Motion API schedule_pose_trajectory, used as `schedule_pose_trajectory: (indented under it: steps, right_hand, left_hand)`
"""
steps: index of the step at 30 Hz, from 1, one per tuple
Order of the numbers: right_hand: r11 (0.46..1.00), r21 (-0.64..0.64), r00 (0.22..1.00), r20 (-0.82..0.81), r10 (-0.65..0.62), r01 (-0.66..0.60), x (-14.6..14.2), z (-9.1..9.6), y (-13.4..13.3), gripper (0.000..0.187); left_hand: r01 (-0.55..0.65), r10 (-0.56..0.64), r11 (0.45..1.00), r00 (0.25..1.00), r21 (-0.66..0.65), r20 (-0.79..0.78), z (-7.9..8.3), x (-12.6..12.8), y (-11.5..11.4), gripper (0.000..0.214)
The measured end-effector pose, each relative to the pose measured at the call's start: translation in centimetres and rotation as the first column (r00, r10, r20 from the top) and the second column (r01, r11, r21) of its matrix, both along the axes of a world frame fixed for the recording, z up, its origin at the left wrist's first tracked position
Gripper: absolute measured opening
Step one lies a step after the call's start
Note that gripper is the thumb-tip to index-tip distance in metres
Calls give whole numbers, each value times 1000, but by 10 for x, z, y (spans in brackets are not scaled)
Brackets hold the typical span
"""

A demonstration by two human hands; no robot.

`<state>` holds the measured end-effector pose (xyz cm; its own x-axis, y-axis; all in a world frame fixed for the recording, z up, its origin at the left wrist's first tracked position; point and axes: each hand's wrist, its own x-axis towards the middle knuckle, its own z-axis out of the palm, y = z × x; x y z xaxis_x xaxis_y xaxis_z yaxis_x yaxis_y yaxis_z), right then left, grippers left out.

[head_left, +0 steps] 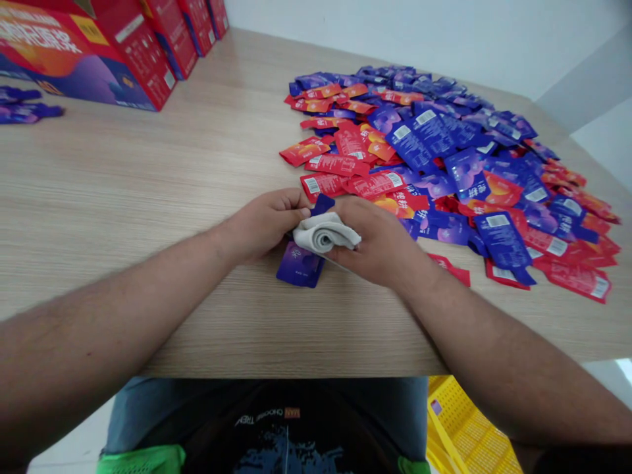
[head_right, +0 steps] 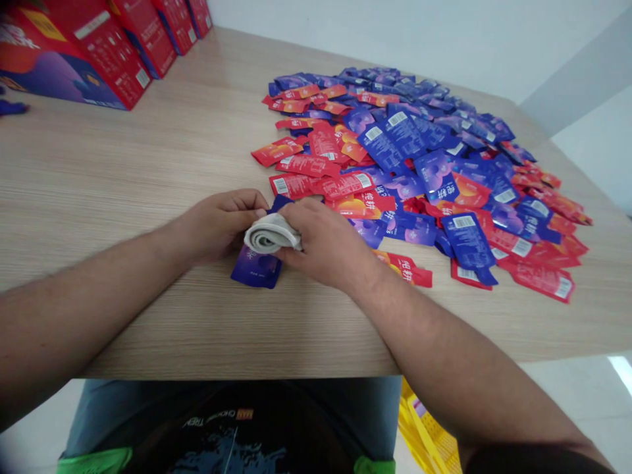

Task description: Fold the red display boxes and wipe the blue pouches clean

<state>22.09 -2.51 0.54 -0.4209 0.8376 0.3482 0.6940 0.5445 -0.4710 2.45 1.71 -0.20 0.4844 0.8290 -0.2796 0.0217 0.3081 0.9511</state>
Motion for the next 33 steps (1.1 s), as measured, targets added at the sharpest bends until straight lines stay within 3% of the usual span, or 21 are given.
schedule_pose_trajectory:
  steps: [4,9,13,18,24,26,29,33]
  right_hand:
    - [992,-1,992,0,-124,124,0,-2,0,24]
    - [998,-26,998,18,62,-62,-2,-2,-2,19]
    - [994,27,994,5,-111,110,-3,-3,-3,22]
    - [976,-103,976,86,201,-192,-6,-4,-6,20]
    - [993,-2,993,-6,-118,118,-2,-6,1,27]
    - [991,-63,990,-76,-122,117,-1,-6,3,29]
    - [975,-195,971,-194,-143,105,0,-6,4,31]
    - [952,-298,939,-303,-165,72,3,-8,6,32]
  left_hand:
    - [-48,48,997,999,-65,-6,2,1,0,14]
    - [-87,87,994,996,-61,2,2,1,0,15]
    - [-139,140,987,990,-86,11,0,2,1,11]
    - [-152,153,987,988,-45,20,-1,4,1,11]
    - [-156,168,981,981,-117,100,1,0,4,8]
    - [-71,102,985,974,-157,203,1,-4,7,4]
    - [79,-9,973,952,-216,306,3,-9,10,21]
    - [106,-67,981,969,-160,237,6,-8,5,33]
